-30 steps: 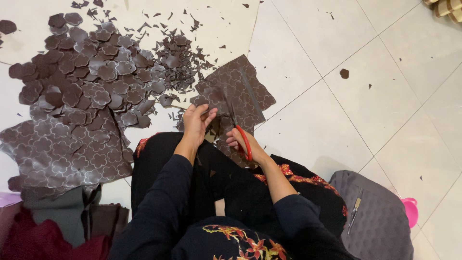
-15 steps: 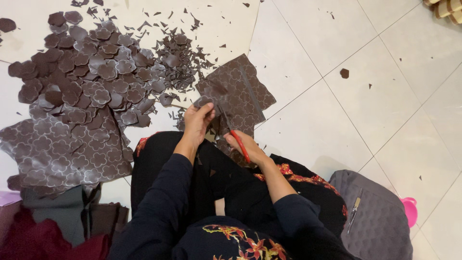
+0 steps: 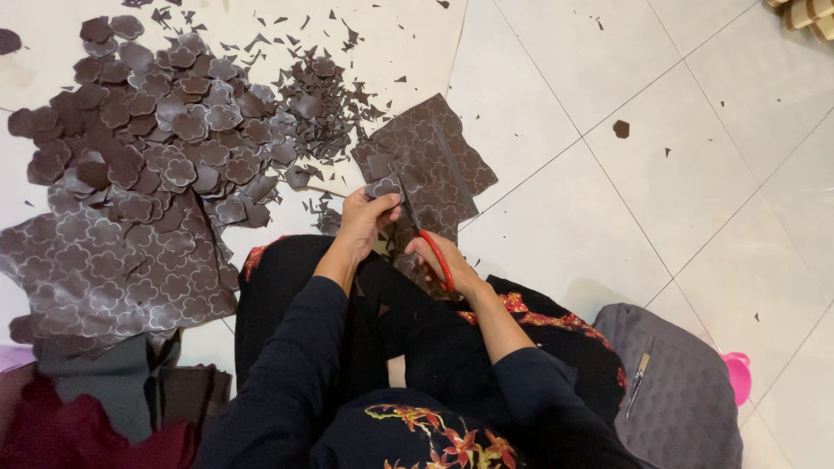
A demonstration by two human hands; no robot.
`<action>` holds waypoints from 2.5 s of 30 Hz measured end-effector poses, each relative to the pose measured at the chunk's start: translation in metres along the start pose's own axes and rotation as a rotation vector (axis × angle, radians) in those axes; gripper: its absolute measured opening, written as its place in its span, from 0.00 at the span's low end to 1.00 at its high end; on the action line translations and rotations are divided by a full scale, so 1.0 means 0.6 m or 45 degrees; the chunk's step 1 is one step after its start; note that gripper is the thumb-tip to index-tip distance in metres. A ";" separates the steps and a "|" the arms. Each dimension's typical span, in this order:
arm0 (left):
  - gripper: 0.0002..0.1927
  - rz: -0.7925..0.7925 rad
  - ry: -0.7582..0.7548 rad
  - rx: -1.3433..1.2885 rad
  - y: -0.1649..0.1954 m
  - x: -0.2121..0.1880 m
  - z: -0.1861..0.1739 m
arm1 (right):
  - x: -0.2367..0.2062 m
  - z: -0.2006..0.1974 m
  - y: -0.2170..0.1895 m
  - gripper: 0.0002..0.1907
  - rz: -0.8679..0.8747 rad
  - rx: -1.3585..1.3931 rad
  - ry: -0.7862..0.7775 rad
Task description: The person sits on the floor and uses red-handled scissors to cut flower-shaped pieces from a brown patterned sheet. They repeatedly trim the edges of each shape and place the finished pieces into a growing pile on the floor.
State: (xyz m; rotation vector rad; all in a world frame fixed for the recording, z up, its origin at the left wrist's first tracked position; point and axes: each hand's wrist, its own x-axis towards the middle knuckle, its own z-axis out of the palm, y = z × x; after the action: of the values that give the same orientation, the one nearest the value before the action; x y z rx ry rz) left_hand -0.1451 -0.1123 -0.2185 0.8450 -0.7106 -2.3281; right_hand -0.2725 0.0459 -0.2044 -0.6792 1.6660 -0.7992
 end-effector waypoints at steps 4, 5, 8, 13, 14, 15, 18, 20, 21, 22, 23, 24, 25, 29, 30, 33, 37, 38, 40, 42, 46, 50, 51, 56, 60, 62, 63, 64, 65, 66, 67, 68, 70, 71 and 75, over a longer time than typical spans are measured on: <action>0.04 0.001 -0.010 -0.010 0.000 0.000 0.001 | 0.005 0.001 0.008 0.22 -0.010 0.025 0.007; 0.04 0.004 -0.012 -0.006 0.000 -0.001 0.001 | 0.006 0.001 0.009 0.21 -0.002 0.023 0.015; 0.04 0.008 -0.011 0.003 0.000 -0.002 0.001 | 0.008 0.002 0.009 0.21 0.025 0.040 0.025; 0.04 0.001 -0.006 -0.004 0.001 0.000 0.002 | 0.005 -0.002 0.006 0.24 0.050 -0.022 0.053; 0.04 0.000 0.000 0.002 0.001 0.000 0.002 | 0.003 -0.003 0.005 0.25 0.033 -0.026 0.054; 0.04 0.000 0.005 0.007 0.001 0.000 0.002 | 0.002 -0.004 0.004 0.25 0.016 -0.031 0.054; 0.05 0.003 -0.005 -0.002 0.001 0.000 0.002 | 0.001 -0.006 0.001 0.25 0.007 -0.039 0.054; 0.05 0.006 -0.013 -0.014 0.001 0.001 0.002 | 0.002 -0.008 -0.001 0.26 0.008 -0.051 0.059; 0.05 0.006 -0.013 -0.020 0.002 0.000 0.002 | 0.001 -0.008 -0.001 0.26 0.009 -0.057 0.062; 0.05 0.006 -0.014 -0.026 0.002 0.000 0.002 | 0.001 -0.008 -0.002 0.26 0.006 -0.055 0.064; 0.05 0.004 -0.011 -0.019 0.002 0.000 0.002 | 0.000 -0.009 -0.003 0.26 0.003 -0.053 0.066; 0.04 0.002 -0.008 -0.013 0.003 0.000 0.002 | -0.001 -0.010 -0.004 0.26 -0.001 -0.051 0.067; 0.04 0.000 -0.004 -0.007 0.003 -0.001 0.002 | -0.002 -0.011 -0.004 0.25 0.007 -0.048 0.074; 0.04 -0.006 -0.011 -0.004 0.004 -0.001 0.002 | -0.004 -0.016 -0.006 0.24 0.019 -0.063 0.083; 0.04 -0.005 -0.007 0.002 0.005 -0.001 0.002 | -0.004 -0.018 -0.006 0.25 0.017 -0.074 0.082; 0.05 -0.006 0.000 0.006 0.005 0.000 0.003 | -0.004 -0.024 -0.004 0.25 -0.019 -0.043 0.054; 0.05 -0.005 -0.004 -0.004 0.004 -0.001 0.003 | -0.002 -0.031 -0.002 0.27 0.032 -0.045 0.052; 0.06 -0.005 -0.001 -0.010 0.004 -0.002 0.002 | -0.004 -0.032 -0.002 0.27 0.032 -0.056 0.053; 0.06 -0.003 0.003 -0.020 0.004 -0.001 0.002 | -0.005 -0.037 -0.001 0.28 0.016 -0.068 0.051; 0.06 0.004 0.002 -0.005 0.003 -0.001 0.002 | -0.008 -0.040 0.000 0.29 -0.014 -0.073 0.043; 0.05 0.006 0.005 0.017 0.002 0.000 0.000 | -0.005 -0.045 0.000 0.28 0.002 -0.091 0.045; 0.05 0.021 0.011 0.018 0.000 0.002 -0.001 | -0.004 -0.046 -0.002 0.27 0.024 -0.090 0.062; 0.05 0.036 -0.003 0.014 0.001 0.002 -0.001 | -0.004 -0.047 -0.003 0.27 0.029 -0.082 0.071; 0.06 -0.002 0.055 0.005 0.000 0.002 -0.001 | -0.012 -0.049 -0.012 0.26 0.044 -0.074 0.018; 0.06 -0.009 0.041 0.086 -0.001 0.002 0.000 | -0.017 -0.045 -0.019 0.26 -0.043 -0.049 -0.071; 0.05 -0.027 0.052 0.130 -0.002 0.001 -0.001 | -0.017 -0.042 -0.022 0.26 -0.038 -0.034 -0.083; 0.05 -0.027 0.063 0.142 -0.001 0.001 -0.001 | -0.017 -0.041 -0.024 0.27 -0.034 -0.027 -0.089; 0.05 -0.027 0.072 0.154 -0.001 0.000 0.000 | -0.018 -0.040 -0.024 0.27 -0.008 -0.025 -0.073; 0.05 -0.025 0.066 0.146 -0.001 0.000 0.000 | -0.019 -0.038 -0.024 0.28 0.018 -0.024 -0.057; 0.05 -0.023 0.061 0.139 0.000 0.000 0.000 | -0.019 -0.035 -0.024 0.29 0.044 -0.024 -0.041; 0.05 -0.021 0.055 0.131 0.001 -0.001 0.001 | -0.018 -0.034 -0.024 0.29 0.054 -0.024 -0.028; 0.05 -0.018 0.051 0.124 0.002 -0.002 0.002 | -0.018 -0.033 -0.023 0.29 0.064 -0.024 -0.016; 0.06 -0.009 0.043 0.107 0.005 -0.004 0.004 | -0.016 -0.031 -0.021 0.29 0.081 -0.028 0.006; 0.06 -0.011 0.049 0.102 0.006 -0.004 0.005 | -0.014 -0.031 -0.020 0.29 0.088 -0.030 0.015; 0.05 -0.006 0.061 0.108 0.009 -0.007 0.007 | -0.011 -0.034 -0.015 0.30 0.099 -0.021 0.032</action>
State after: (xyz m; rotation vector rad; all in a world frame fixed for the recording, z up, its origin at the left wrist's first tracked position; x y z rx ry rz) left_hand -0.1435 -0.1121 -0.2107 0.9377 -0.7921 -2.2878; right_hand -0.2903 0.0491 -0.1901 -0.6142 1.7132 -0.7417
